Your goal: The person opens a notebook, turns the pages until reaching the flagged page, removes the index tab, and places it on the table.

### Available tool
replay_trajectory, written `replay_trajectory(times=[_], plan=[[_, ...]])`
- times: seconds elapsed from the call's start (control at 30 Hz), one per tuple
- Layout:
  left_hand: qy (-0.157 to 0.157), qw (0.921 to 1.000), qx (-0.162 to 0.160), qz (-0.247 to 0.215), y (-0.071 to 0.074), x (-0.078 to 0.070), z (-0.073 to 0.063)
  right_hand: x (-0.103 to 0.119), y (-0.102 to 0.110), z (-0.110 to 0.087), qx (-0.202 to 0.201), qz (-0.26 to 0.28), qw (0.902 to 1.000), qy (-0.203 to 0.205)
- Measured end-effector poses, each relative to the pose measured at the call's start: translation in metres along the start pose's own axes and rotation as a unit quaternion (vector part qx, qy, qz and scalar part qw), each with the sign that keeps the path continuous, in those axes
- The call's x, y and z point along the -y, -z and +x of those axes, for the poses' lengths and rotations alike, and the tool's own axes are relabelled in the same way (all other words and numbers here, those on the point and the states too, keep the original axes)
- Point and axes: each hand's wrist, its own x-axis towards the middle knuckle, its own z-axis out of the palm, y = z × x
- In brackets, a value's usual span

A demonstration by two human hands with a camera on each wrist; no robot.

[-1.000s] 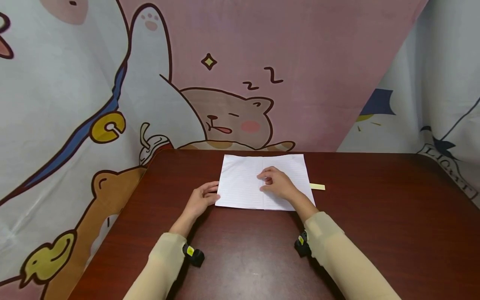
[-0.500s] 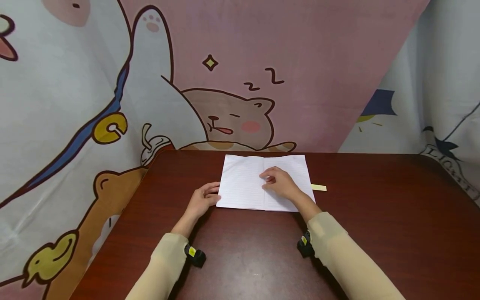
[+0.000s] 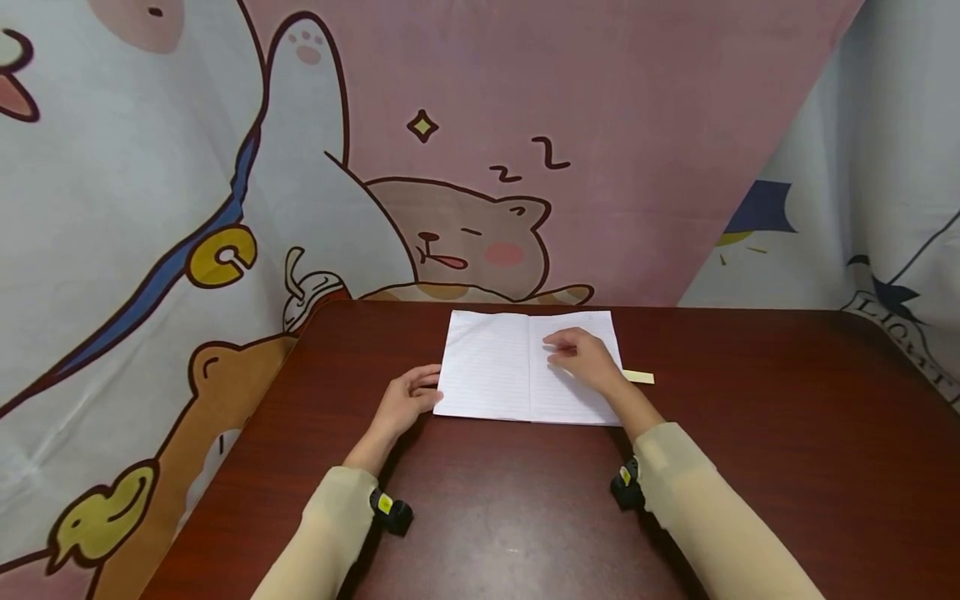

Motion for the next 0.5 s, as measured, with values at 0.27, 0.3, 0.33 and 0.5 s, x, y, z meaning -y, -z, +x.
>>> replay_trajectory(times=[0.27, 0.3, 0.33, 0.5], plan=[[-0.004, 1.0000, 0.003, -0.002, 0.000, 0.000, -0.001, -0.014, 0.014, -0.002, -0.025, -0.006, 0.9996, -0.009], [-0.004, 1.0000, 0.003, -0.003, 0.000, 0.000, -0.001, -0.016, 0.016, -0.003, -0.027, -0.008, 0.9995, -0.012], [-0.003, 1.0000, 0.003, -0.003, 0.000, 0.000, -0.001, -0.017, 0.018, -0.003, -0.031, -0.008, 0.9994, -0.016], [0.002, 1.0000, -0.004, 0.000, -0.001, -0.001, -0.001, -0.021, 0.027, -0.005, -0.046, -0.013, 0.9980, -0.041]])
